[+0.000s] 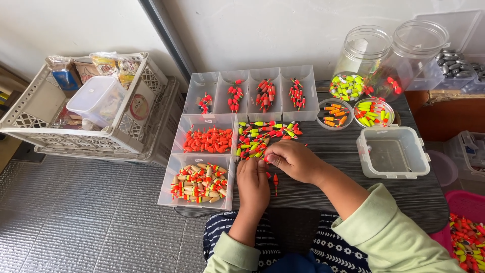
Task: The person sits on the floor and assembles small fishing buoys by hand. They pick up yellow buoy bodies and red tips from a pink basket and the table, then fit the tips onto the bodies. The assembled buoys are placed into clear plastic containers on the table.
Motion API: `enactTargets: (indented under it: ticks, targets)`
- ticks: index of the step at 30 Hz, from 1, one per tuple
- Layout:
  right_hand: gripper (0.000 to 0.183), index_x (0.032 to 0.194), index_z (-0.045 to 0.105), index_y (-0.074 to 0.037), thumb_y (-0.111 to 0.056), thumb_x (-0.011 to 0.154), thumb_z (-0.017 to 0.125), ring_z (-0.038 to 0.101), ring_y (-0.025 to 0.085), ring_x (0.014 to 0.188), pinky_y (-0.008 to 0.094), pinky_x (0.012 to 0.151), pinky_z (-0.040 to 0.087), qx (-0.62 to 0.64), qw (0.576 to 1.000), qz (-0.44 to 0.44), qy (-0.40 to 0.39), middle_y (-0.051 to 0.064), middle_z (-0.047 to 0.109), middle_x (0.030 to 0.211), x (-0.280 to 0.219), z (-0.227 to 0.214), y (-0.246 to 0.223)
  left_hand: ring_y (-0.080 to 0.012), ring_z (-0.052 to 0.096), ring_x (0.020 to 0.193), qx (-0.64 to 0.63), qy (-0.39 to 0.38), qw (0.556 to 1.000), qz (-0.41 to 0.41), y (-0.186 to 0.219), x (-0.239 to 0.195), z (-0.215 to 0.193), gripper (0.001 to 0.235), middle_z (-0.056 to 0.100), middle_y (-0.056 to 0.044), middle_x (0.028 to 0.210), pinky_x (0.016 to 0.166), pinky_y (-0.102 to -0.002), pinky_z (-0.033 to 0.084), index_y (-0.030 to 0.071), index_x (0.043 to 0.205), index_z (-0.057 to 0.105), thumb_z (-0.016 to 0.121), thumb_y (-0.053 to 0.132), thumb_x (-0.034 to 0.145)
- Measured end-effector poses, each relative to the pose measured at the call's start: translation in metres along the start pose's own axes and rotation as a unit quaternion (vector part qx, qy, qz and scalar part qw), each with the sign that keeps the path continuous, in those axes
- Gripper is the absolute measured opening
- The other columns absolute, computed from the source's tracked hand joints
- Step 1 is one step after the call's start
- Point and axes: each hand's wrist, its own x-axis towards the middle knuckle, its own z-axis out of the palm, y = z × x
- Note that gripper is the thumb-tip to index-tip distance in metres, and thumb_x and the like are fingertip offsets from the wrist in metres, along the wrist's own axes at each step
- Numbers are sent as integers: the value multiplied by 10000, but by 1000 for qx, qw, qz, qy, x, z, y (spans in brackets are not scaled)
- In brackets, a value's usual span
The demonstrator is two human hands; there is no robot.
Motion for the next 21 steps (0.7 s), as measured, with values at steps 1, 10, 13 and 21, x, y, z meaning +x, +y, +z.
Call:
enactTargets:
  ticks: [1, 10, 13, 21]
  targets:
    - [217, 988, 667, -83, -247, 1034, 533, 632, 289, 703, 411, 688, 534, 9, 1000, 7, -2, 112, 623, 691, 0, -4, -4, -344, 554, 721, -15, 3, 1000, -14, 3, 1, -2, 286, 552, -113, 659, 685, -419, 486, 108, 775, 558, 509, 167, 1050]
    - [272, 818, 653, -124, -227, 1034, 524, 603, 261, 713, 376, 727, 515, -7, 999, 6, -32, 46, 568, 625, -6, 4, 18, -343, 561, 740, -11, -2, 1000, -26, -7, -2, 2, 274, 555, -109, 682, 702, -412, 481, 113, 785, 569, 511, 166, 1047]
    - [227, 874, 658, -126, -271, 1018, 560, 605, 255, 728, 386, 729, 514, -4, 1000, 4, -18, 46, 582, 649, -3, -2, 8, -340, 560, 737, -7, -2, 1000, -20, -6, -2, 3, 281, 559, -107, 676, 697, -414, 482, 114, 774, 565, 517, 165, 1046]
    - [281, 825, 689, -146, -277, 1027, 543, 573, 236, 655, 366, 691, 505, 2, 1000, -9, -19, 38, 561, 602, -4, 0, 17, -326, 556, 704, 12, 18, 1000, 22, -6, -1, 5, 277, 570, -100, 685, 668, -403, 484, 112, 779, 558, 525, 171, 1048]
